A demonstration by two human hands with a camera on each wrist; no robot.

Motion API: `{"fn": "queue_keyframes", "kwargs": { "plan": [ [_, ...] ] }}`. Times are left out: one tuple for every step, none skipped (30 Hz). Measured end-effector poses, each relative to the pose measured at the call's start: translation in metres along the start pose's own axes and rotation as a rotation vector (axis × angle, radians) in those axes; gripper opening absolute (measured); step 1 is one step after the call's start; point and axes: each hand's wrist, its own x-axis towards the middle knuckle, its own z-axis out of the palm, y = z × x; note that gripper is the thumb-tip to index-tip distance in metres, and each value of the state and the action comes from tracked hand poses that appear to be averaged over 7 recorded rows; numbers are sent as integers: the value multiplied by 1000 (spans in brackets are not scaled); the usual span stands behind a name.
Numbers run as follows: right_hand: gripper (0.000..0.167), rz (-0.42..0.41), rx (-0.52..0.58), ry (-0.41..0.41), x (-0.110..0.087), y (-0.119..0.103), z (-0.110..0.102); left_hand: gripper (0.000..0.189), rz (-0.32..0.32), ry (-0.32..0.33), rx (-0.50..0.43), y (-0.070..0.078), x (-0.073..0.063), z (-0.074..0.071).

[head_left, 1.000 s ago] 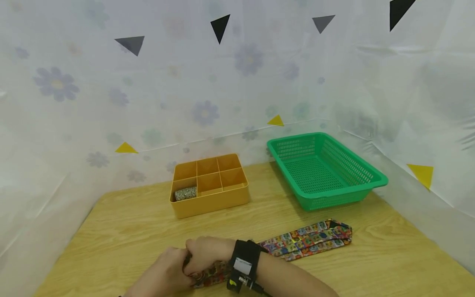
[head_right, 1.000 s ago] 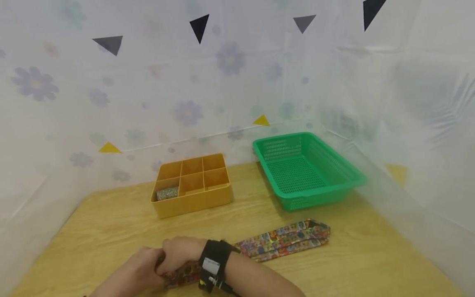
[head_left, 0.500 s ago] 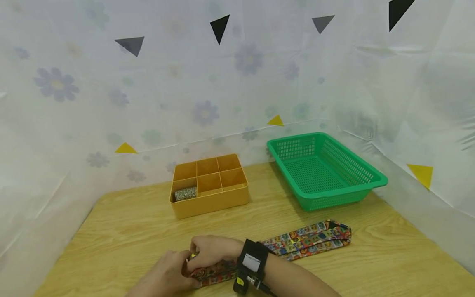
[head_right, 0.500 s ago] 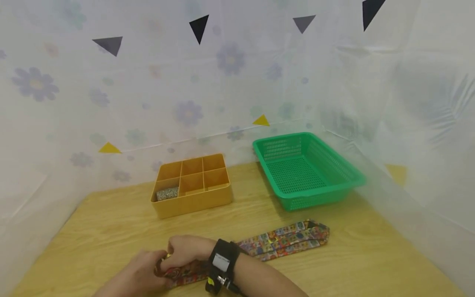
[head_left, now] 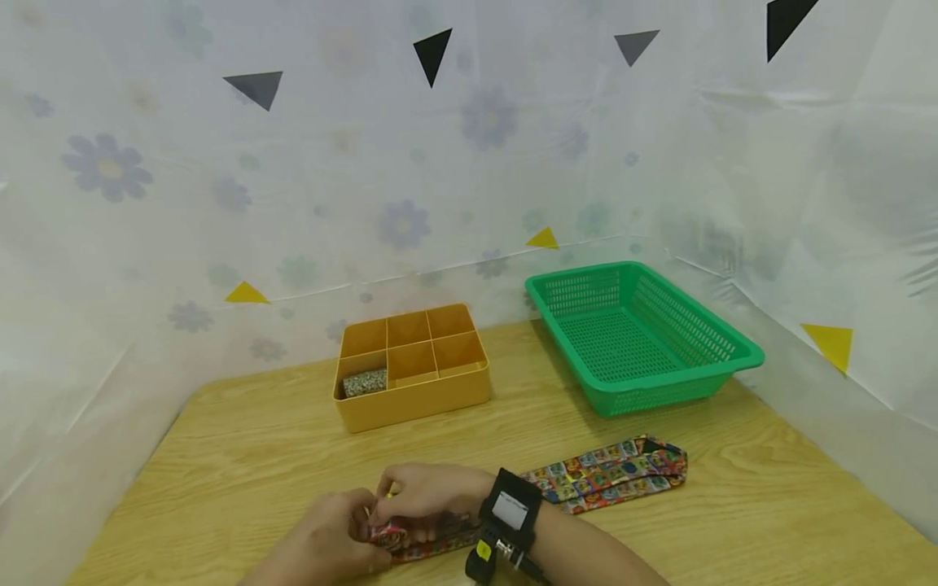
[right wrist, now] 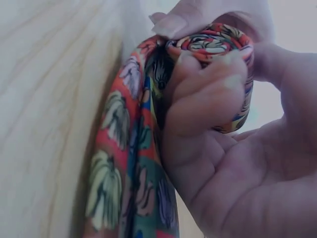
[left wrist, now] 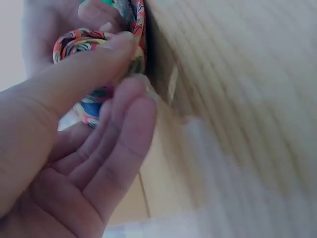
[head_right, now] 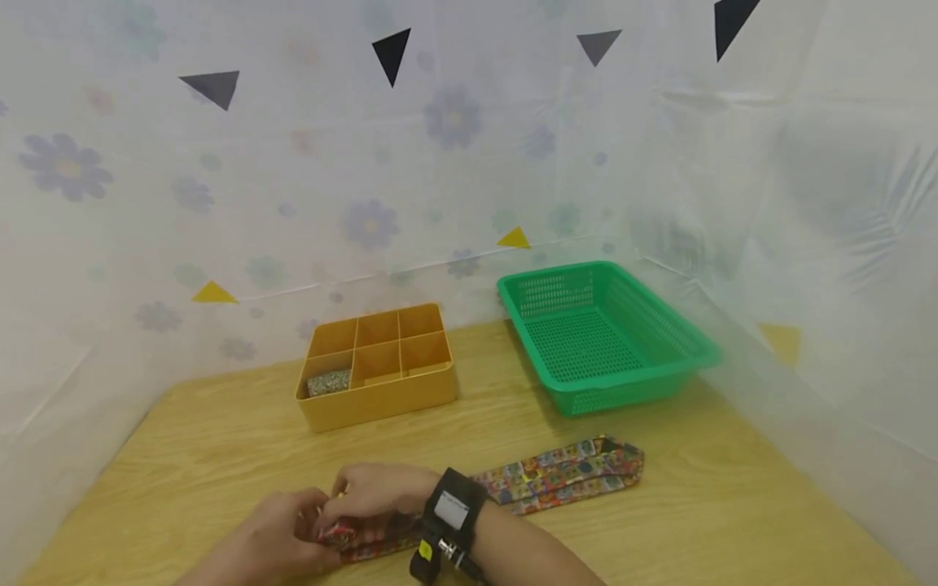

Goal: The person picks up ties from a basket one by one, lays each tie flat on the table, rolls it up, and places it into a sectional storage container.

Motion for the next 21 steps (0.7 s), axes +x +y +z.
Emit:
{"fn": "queue_keyframes", "kwargs": {
  "plan": [
    [17, 1, 13, -12, -1, 0, -1, 34, -12, -2, -21, 1, -1, -1],
    [17, -1, 30, -27, -2, 0, -3, 35, -17, -3, -33, 1, -2, -1],
    [18, -3, 48, -42, -3, 0, -4, 36, -24, -6, -43, 1, -3, -1],
    [18, -7, 64, -59, -4, 1, -4, 38, -26, -9, -52, 1, -3, -1],
    [18, -9, 79, -74, -4, 1, -5, 40, -27, -9, -60, 1, -4, 0],
    [19, -11, 95, -88, -4, 1, -5, 42, -26, -13, -69, 1, -4, 1],
    [20, -11, 114, -106, -4, 2, -6, 44, -27, -15, -78, 0, -5, 1],
    [21, -11, 128, -119, -4, 2, -6, 46, -30, -14, -83, 1, -5, 1],
    [21, -9, 144, -135, -4, 3, -7, 47, -36, -16, -98, 1, -5, 2],
    [22, -8, 158, -151, -4, 3, -8, 47, -38, -16, -115, 1, -5, 2],
    [22, -6, 172, -165, -4, 4, -9, 46, -43, -15, -127, 2, -6, 2],
    [23, -8, 181, -177, -5, 4, -11, 44, -41, -14, -134, 3, -6, 1],
    [23, -11, 182, -187, -6, 4, -12, 41, -40, -10, -134, 5, -7, 1],
    [24, -14, 173, -195, -7, 3, -13, 39, -33, -7, -127, 6, -7, 1],
    [24, -15, 151, -196, -9, 2, -14, 36, -28, -5, -119, 8, -7, 1],
    [25, -15, 116, -186, -11, -1, -14, 34, -19, -2, -98, 11, -7, 0],
    [27, -16, 57, -168, -14, -4, -14, 32, -15, -1, -75, 13, -7, 0],
    [30, -22, -21, -146, -16, -8, -15, 32, -12, -1, -55, 15, -7, 0],
    [33, -25, -124, -117, -18, -13, -16, 31, -17, -5, -39, 18, -7, 0],
    [37, -26, -222, -89, -21, -18, -16, 30, -17, -8, -21, 20, -7, -1],
    [40, -27, -315, -58, -24, -23, -16, 29, -31, -16, -10, 22, -6, -1]
  ]
}}
